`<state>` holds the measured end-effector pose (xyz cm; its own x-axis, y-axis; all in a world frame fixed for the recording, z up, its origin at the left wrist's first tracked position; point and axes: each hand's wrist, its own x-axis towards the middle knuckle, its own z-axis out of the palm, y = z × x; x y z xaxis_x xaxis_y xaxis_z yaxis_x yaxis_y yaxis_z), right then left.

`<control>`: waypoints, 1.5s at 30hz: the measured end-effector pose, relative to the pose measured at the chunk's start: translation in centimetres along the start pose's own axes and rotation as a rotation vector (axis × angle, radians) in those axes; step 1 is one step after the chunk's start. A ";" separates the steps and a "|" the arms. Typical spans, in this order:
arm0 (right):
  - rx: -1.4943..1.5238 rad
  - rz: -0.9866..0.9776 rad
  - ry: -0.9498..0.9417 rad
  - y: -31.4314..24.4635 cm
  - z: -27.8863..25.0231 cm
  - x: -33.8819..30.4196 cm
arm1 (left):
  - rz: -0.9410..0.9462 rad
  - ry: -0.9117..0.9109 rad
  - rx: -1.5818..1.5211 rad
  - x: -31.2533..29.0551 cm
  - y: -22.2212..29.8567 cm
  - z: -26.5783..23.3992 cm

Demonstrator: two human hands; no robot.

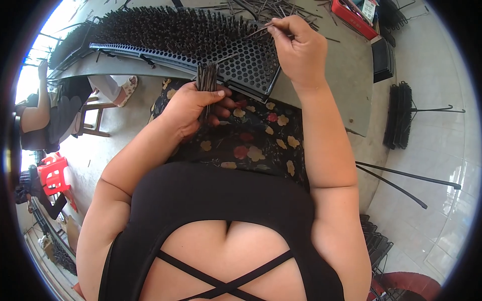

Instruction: Sorting and inserting small metal rods into a perforated metal grid assembly.

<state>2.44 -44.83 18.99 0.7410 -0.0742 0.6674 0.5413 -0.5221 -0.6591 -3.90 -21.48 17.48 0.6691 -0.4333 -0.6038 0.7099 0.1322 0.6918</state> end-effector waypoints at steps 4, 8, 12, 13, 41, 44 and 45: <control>0.011 0.056 0.045 -0.1 0.2 0.0 | -0.005 0.017 -0.009 -0.2 0.2 0.1; 0.046 0.060 0.073 -0.1 0.2 0.4 | -0.005 0.011 -0.011 -0.1 0.2 -0.1; -0.034 0.010 0.107 -0.1 0.3 0.2 | 0.000 0.014 -0.004 0.0 0.2 -0.1; -0.033 0.011 0.107 -0.2 0.4 0.2 | -0.004 0.012 -0.001 -0.1 0.2 -0.1; -0.312 -0.108 -0.406 -4.0 1.4 -2.8 | 0.029 -0.017 0.052 0.0 -0.1 -0.3; -0.160 0.155 -0.394 -5.6 -1.8 -2.3 | 0.058 0.016 0.051 -0.6 0.2 -0.2; -0.118 0.191 -0.395 -6.0 -2.8 -2.1 | 0.107 0.001 0.020 -0.7 0.3 -0.1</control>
<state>-3.46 -43.95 22.48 0.9305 0.1389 0.3391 0.3478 -0.6256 -0.6983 -4.10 -21.00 18.08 0.7413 -0.4167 -0.5262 0.6295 0.1597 0.7604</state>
